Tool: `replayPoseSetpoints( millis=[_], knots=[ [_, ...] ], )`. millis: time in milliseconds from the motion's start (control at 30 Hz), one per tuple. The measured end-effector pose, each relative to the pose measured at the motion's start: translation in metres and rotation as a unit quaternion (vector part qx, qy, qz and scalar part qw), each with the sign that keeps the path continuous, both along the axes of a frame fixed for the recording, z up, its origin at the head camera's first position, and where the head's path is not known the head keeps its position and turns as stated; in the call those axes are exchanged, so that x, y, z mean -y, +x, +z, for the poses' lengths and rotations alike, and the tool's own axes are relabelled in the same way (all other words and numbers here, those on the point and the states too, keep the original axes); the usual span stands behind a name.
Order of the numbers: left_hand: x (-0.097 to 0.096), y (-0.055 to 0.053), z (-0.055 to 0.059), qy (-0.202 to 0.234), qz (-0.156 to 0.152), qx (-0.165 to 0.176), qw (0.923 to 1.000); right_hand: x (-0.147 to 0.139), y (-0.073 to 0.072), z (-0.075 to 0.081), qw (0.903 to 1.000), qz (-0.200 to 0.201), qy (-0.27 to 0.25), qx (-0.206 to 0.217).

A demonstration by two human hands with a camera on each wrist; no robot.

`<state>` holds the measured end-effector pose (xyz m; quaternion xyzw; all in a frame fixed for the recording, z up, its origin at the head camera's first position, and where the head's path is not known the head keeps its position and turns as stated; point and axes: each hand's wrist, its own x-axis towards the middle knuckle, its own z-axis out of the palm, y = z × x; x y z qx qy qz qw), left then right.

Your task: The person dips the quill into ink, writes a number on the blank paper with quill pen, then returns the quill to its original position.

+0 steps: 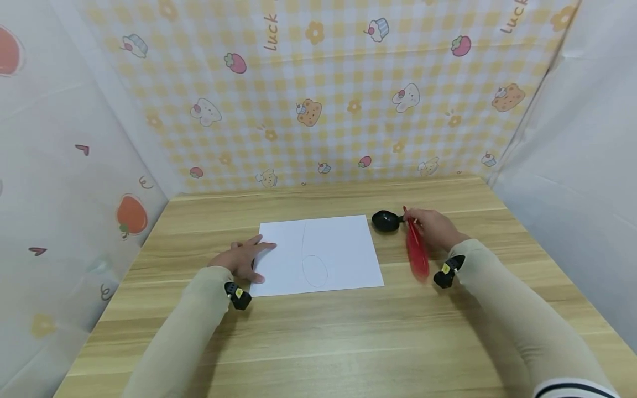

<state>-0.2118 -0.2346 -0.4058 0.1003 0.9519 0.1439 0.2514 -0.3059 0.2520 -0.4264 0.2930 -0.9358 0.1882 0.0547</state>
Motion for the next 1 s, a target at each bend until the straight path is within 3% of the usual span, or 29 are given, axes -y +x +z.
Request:
replayPoseSetpoints(
  millis=[233,600,1000],
  knots=[
    [0.002,-0.002,-0.002,0.0,-0.006,-0.001,1.0,0.001,0.0,0.001,0.9999,0.008,0.01,-0.01],
    [0.001,-0.002,-0.003,-0.005,-0.006,0.001,1.0,0.002,-0.007,-0.003,0.9988,-0.01,0.021,0.042],
    [0.002,-0.001,-0.004,-0.005,-0.001,0.001,1.0,0.008,-0.01,-0.005,0.9971,-0.035,0.021,0.064]
  ],
)
